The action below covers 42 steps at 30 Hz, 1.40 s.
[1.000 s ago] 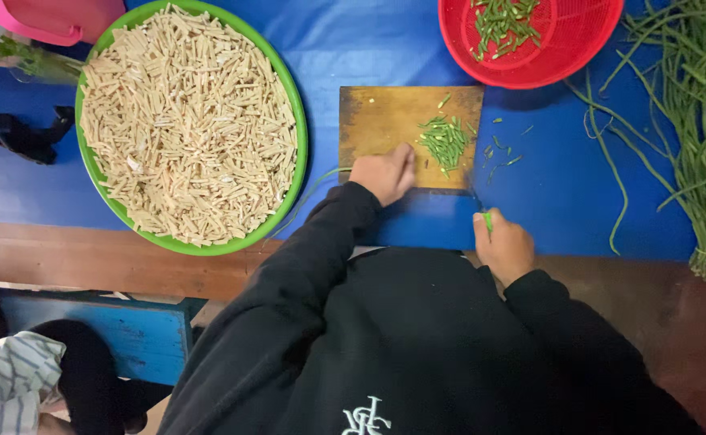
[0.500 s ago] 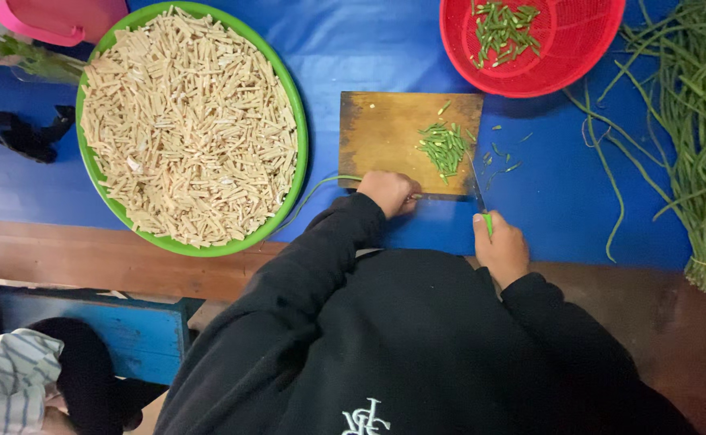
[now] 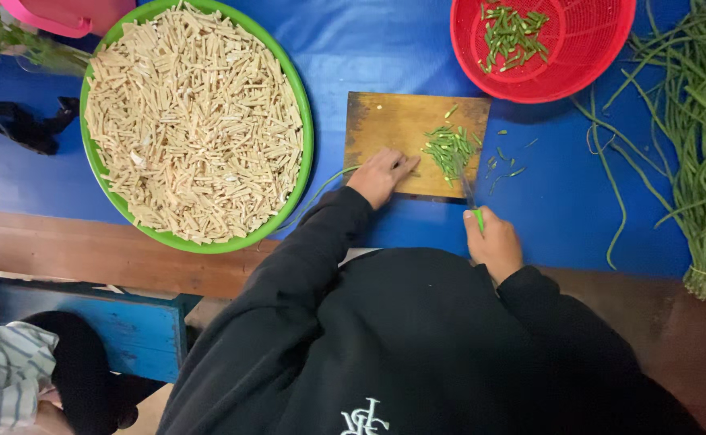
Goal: The person uses a knife to slice long green beans into small pieces on a wooden cutting board. The person also slices a small piece of white root vegetable. The cut pieces accumulate on the board and in a nearby red basket.
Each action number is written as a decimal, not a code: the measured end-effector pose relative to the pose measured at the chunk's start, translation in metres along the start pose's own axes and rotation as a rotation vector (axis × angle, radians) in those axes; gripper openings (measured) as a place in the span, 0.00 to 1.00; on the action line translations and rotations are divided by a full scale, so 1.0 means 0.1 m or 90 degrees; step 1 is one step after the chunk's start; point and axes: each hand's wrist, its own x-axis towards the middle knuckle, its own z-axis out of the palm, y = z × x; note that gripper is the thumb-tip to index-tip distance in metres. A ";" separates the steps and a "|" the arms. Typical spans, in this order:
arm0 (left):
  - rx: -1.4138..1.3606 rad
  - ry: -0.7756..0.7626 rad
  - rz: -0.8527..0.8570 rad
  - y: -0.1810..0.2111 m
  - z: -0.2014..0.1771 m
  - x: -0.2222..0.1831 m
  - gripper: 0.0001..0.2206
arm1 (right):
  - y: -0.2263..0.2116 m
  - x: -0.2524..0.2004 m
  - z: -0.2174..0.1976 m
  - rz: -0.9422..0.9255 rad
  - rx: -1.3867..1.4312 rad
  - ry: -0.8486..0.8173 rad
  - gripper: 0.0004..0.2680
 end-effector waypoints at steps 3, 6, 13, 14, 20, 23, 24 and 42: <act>-0.016 0.071 0.019 -0.07 0.00 -0.07 0.12 | -0.04 0.07 0.05 -0.064 -0.039 -0.007 0.14; -0.020 0.088 0.010 -0.06 -0.04 -0.10 0.09 | -0.09 0.13 0.10 -0.077 -0.104 -0.028 0.14; 0.021 0.072 0.015 -0.03 -0.06 -0.14 0.07 | -0.26 0.19 0.11 -0.078 -0.252 -0.093 0.14; 0.020 0.067 0.011 -0.03 -0.05 -0.15 0.07 | -0.28 0.18 0.10 -0.080 -0.267 -0.097 0.14; 0.020 0.045 -0.013 0.01 0.01 -0.19 0.08 | -0.33 0.15 0.00 -0.108 -0.327 -0.101 0.14; 0.038 0.058 -0.010 0.03 0.02 -0.18 0.09 | -0.35 0.16 -0.02 -0.106 -0.340 -0.095 0.14; 0.045 0.058 -0.009 0.03 0.02 -0.17 0.08 | -0.35 0.16 -0.03 -0.108 -0.338 -0.090 0.14; 0.011 0.131 -0.028 0.10 0.05 -0.11 0.04 | -0.30 0.12 -0.06 -0.076 -0.349 -0.138 0.15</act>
